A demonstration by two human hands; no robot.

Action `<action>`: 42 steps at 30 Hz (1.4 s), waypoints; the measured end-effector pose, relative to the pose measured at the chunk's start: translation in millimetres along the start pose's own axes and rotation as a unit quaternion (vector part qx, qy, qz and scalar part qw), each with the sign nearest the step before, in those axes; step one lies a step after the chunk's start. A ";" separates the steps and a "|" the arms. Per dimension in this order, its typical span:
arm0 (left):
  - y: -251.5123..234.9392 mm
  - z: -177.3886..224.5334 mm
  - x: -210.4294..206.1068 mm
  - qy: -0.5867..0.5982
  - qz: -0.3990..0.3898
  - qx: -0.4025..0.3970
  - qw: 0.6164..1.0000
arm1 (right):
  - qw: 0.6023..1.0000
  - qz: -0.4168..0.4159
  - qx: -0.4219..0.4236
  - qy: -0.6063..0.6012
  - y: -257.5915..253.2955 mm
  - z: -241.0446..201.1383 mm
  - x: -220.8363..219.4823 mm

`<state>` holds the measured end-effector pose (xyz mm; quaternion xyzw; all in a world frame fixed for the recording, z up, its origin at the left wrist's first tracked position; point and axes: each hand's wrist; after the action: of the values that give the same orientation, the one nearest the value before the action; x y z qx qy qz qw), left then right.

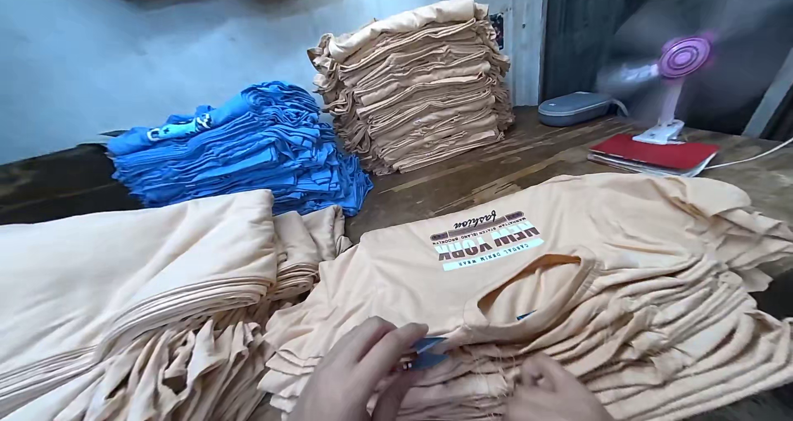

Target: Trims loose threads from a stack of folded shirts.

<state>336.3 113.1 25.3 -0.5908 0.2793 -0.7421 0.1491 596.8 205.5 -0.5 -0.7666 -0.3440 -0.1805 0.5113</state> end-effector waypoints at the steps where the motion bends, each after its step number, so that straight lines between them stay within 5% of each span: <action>1: -2.8 -3.1 -2.8 0.009 0.020 0.002 1.000 | 0.998 0.051 -0.002 0.037 -3.0 -0.9 1.5; 5: -14.8 -5.5 -19.7 0.047 0.106 0.031 0.993 | 0.968 0.176 -0.042 0.175 -36.0 12.2 -5.0; 11: -14.6 -6.3 -32.8 0.095 0.112 0.058 0.987 | 0.970 0.228 -0.074 0.032 -28.2 23.9 -36.9; 19: -8.4 -17.2 -40.1 0.018 0.165 -0.072 0.983 | 0.931 0.349 -0.021 0.103 -1.3 10.8 -46.7; 28: -20.2 -11.7 -51.1 0.007 0.167 -0.154 0.974 | 0.939 0.341 0.000 0.045 -3.0 4.4 -52.2; 32: -20.1 -21.6 -42.0 0.015 0.168 -0.132 0.977 | 0.951 0.308 -0.024 -0.008 1.8 7.3 -38.0; 36: -21.5 -22.6 -35.2 0.054 0.159 -0.110 0.980 | 0.934 0.317 -0.161 -0.015 -19.4 9.2 -16.9; 39: -26.0 -18.4 -32.1 0.103 0.141 -0.046 0.984 | 0.935 0.236 -0.260 0.054 -36.7 11.2 -17.1; 42: -35.4 -9.9 -33.3 0.123 0.152 0.008 0.981 | 0.943 0.239 -0.217 0.083 -43.0 6.3 -32.2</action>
<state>339.2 162.1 18.3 -0.4440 0.3765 -0.7800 0.2295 543.2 210.6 5.0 -0.9010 -0.0596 -0.1865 0.3872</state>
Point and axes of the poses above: each hand's wrist, its own y-axis away from the middle knuckle, its own x-axis out of the back of the hand, z = x × y, and after that the axes turned 11 degrees about -y, right-handed
